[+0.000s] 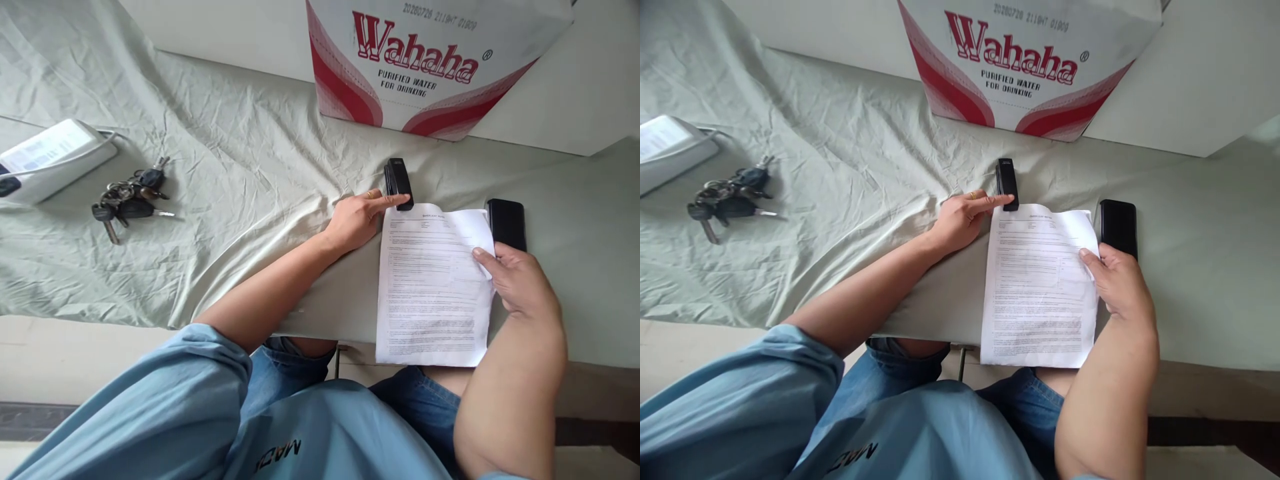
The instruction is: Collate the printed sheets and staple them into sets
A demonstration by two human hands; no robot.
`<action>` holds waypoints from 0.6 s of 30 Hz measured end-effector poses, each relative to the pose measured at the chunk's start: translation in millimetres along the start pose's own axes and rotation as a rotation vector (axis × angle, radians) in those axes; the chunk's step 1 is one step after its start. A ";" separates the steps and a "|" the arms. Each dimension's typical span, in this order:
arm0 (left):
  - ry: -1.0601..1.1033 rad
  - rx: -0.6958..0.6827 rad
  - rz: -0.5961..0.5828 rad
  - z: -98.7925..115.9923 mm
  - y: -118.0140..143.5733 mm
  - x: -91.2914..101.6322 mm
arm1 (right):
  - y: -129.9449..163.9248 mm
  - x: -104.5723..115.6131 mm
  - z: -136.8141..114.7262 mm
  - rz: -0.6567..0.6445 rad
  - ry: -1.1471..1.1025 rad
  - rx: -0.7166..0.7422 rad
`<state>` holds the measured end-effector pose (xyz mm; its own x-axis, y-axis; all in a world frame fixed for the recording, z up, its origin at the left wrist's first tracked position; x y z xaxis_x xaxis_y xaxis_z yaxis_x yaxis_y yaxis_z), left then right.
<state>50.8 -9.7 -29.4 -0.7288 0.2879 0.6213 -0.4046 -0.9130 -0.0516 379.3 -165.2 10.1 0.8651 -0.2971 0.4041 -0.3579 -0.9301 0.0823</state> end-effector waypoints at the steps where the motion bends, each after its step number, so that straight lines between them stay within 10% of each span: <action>1: 0.084 -0.004 0.006 -2.6 -1.4 1.5 | 3.7 -1.4 -2.6 -0.027 -0.019 -0.056; 9: 0.714 0.274 -0.117 -8.3 -6.2 15.9 | 11.0 -9.3 -24.3 0.158 -0.188 -0.023; 18: 0.463 0.111 -0.208 -7.2 -8.9 16.0 | -3.1 -7.8 -12.2 0.318 0.155 0.172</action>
Point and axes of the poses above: each hand's wrist, its own y-axis away from the middle knuckle, its own x-axis out of the back of the hand, z = x × y, the point moved 3 cm from there along -y, towards the middle knuckle, and after that the axes turned 13 degrees about x, right-handed, at the moved point
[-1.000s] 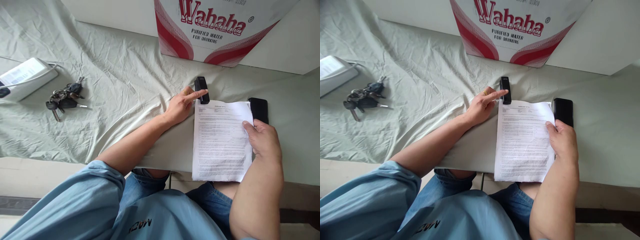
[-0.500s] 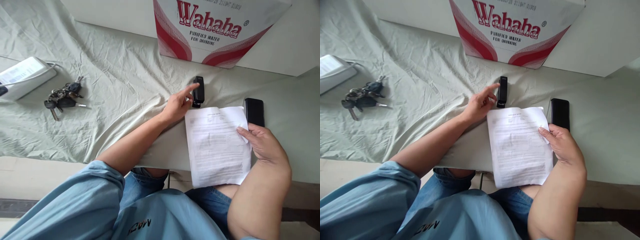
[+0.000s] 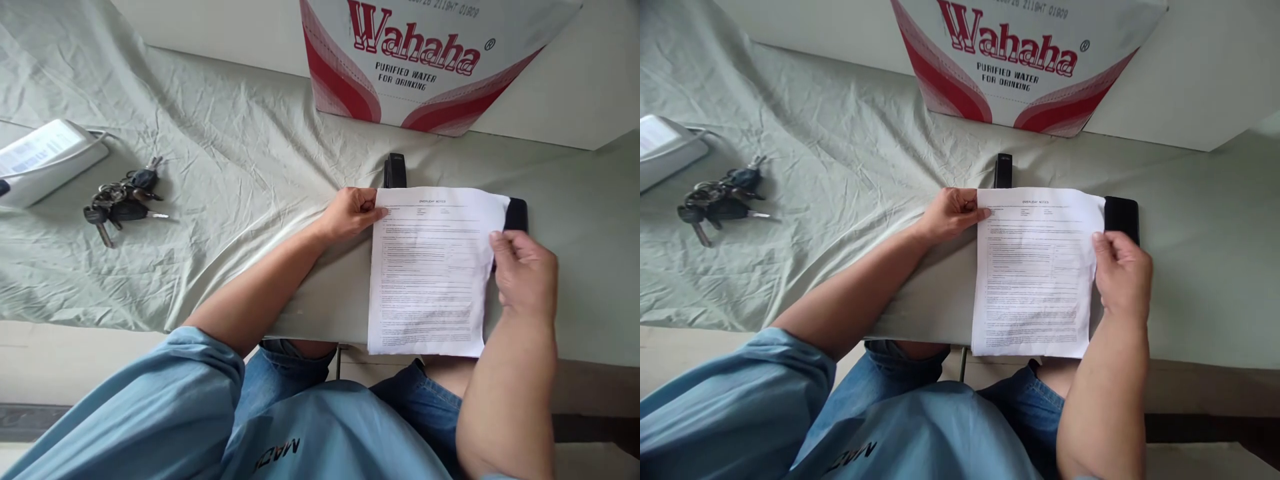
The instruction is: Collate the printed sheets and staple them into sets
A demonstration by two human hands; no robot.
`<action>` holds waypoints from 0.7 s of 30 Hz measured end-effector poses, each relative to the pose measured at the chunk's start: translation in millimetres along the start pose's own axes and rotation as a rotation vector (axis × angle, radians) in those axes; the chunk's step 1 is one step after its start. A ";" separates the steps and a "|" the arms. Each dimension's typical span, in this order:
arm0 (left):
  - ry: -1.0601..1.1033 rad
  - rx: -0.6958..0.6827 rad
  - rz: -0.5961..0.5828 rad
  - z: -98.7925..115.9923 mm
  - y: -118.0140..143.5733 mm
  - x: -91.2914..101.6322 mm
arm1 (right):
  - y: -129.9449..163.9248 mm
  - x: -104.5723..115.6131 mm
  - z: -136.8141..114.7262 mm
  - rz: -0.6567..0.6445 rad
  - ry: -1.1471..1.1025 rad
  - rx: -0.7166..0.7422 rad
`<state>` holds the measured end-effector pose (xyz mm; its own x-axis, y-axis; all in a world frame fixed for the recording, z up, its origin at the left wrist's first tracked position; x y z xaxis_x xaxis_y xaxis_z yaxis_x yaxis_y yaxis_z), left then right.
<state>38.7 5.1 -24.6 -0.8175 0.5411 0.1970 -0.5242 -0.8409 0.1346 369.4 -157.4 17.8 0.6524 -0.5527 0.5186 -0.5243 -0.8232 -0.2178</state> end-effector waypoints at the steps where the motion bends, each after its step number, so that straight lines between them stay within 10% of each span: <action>1: -0.040 -0.005 -0.002 0.1 -0.4 0.3 | -6.1 9.5 6.5 0.121 0.125 0.064; 4: -0.133 -0.034 -0.028 3.2 0.6 -0.2 | -24.1 33.0 28.9 0.306 0.498 0.170; 7: -0.195 -0.046 -0.024 5.9 1.9 -1.0 | -35.0 36.7 54.2 0.097 0.687 -0.039; 10: -0.241 -0.034 -0.023 6.1 1.9 -2.1 | -36.2 27.2 62.9 -0.052 0.742 -0.125; 21: -0.301 -0.040 -0.034 6.0 1.2 -4.1 | -49.6 9.9 57.1 0.080 0.735 -0.123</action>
Point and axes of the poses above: each hand's wrist, its own y-axis away from the middle knuckle, its own x-axis out of the back of the hand, z = x × y, the point moved 3 cm from there along -y, towards the middle knuckle, and after that the axes turned 13 degrees about x, right-handed, at the moved point
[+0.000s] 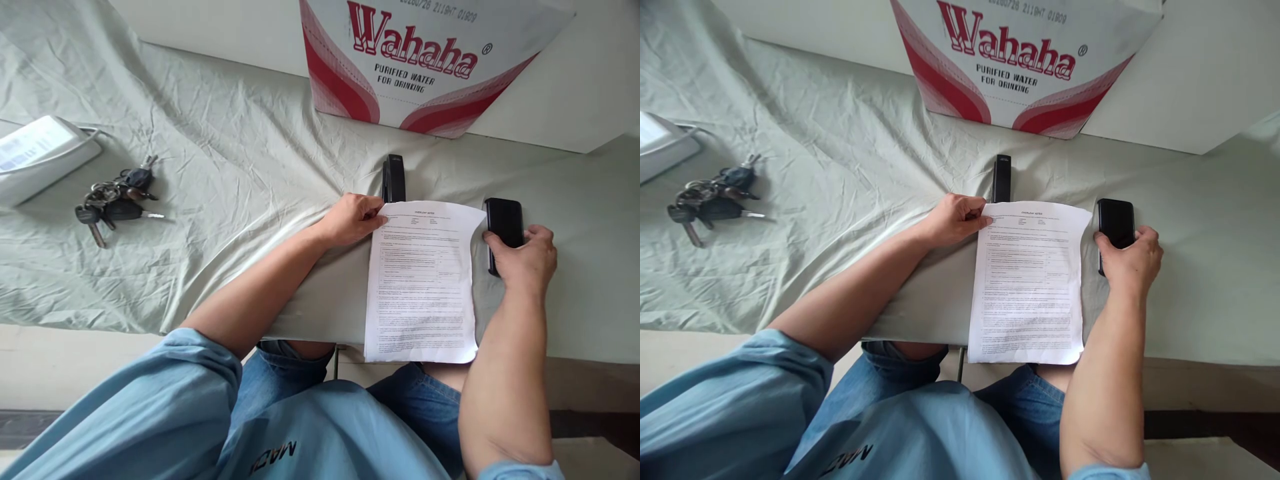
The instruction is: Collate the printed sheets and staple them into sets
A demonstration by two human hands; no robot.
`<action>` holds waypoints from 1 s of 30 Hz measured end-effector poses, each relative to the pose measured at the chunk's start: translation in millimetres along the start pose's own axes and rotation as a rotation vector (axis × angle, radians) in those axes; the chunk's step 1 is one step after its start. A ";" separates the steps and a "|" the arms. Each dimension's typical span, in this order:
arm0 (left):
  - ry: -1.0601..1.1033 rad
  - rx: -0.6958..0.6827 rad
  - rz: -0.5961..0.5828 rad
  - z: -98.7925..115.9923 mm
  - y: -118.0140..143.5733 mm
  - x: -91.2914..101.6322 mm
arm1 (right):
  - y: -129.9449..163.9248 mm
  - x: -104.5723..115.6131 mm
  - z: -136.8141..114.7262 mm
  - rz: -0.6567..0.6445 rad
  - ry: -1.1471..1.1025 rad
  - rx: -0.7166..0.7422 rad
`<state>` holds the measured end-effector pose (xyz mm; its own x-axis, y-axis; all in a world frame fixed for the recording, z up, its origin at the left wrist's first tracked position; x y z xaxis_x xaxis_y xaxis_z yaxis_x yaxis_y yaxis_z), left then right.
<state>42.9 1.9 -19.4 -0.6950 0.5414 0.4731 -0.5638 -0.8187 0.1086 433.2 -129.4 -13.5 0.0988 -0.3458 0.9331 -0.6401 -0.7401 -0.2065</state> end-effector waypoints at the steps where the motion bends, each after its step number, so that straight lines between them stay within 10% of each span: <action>1: 0.003 -0.005 -0.001 0.0 0.1 -0.1 | 0.2 0.6 -0.8 0.007 0.003 -0.012; 17: 0.003 0.001 -0.030 5.1 1.5 0.6 | -3.6 3.5 9.4 0.134 0.009 -0.038; 22: 0.266 -0.025 -0.072 -7.5 -3.5 2.1 | 22.8 3.2 -24.7 0.183 -0.579 0.342; 30: 0.796 0.084 0.034 -17.1 -7.9 2.4 | 56.5 20.5 -61.9 -0.091 -1.193 0.038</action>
Point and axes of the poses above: each hand's wrist, its own y-axis away from the middle knuckle, its own x-axis out of the back of the hand, z = x × y, the point moved 3 cm from there along -y, towards the middle knuckle, and after that the axes turned 13 degrees about x, right-handed, at the moved point
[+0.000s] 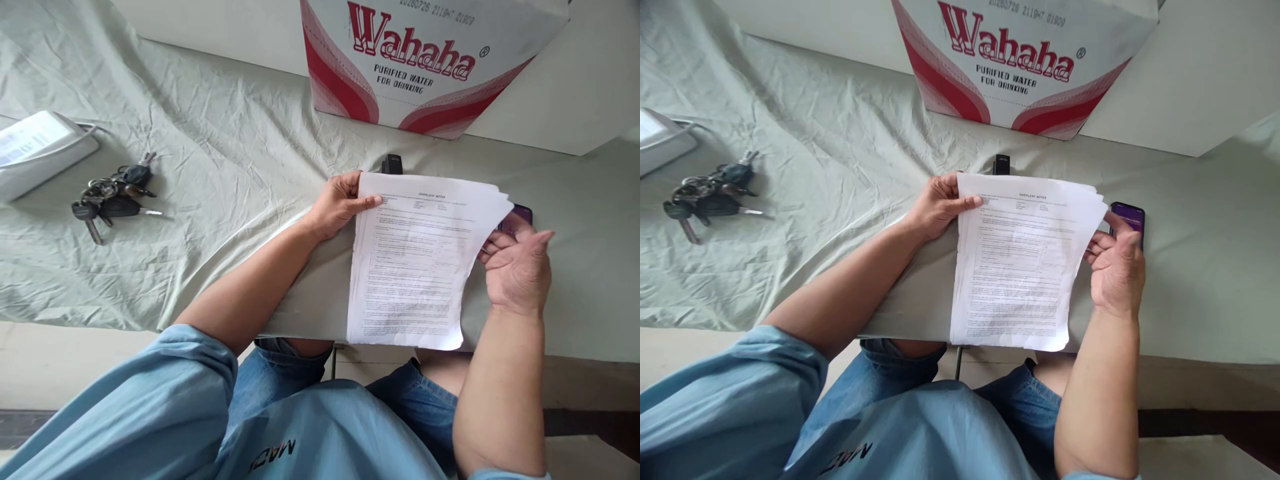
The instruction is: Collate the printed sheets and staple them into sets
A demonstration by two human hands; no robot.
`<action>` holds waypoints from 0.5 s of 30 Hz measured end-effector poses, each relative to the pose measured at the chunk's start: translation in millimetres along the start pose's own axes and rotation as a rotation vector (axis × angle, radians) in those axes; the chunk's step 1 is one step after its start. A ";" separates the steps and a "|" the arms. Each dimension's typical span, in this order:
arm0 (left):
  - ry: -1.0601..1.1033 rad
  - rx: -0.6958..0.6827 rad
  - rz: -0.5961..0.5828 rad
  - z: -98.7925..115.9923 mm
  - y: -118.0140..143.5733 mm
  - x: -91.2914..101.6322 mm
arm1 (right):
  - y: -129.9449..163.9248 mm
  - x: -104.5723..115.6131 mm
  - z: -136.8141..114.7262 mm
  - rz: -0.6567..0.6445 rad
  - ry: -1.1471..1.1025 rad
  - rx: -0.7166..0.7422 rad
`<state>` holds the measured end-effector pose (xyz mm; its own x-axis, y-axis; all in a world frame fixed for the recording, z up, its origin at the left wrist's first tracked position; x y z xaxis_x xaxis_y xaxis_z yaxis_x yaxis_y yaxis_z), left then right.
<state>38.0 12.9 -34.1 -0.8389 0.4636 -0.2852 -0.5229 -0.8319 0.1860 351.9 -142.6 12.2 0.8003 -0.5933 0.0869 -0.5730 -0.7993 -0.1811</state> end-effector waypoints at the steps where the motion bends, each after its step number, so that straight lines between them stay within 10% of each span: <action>1: 0.029 0.002 0.040 0.8 0.4 -0.1 | 1.7 -1.9 1.3 -0.052 0.001 -0.032; 15: 0.026 0.063 0.103 -5.4 3.0 3.3 | 11.0 -35.3 16.4 -0.083 0.269 0.127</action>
<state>34.5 10.3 -39.6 -0.8850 0.3680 -0.2853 -0.4433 -0.8533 0.2744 320.3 -128.9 -8.9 0.7581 -0.5440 0.3596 -0.4673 -0.8378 -0.2824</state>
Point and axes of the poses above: each hand's wrist, its own y-axis away from the middle knuckle, its own x-axis out of the back of the hand, z = x × y, the point moved 3 cm from there along -y, towards the middle knuckle, and after that the axes turned 13 degrees about x, right-handed, at the moved point
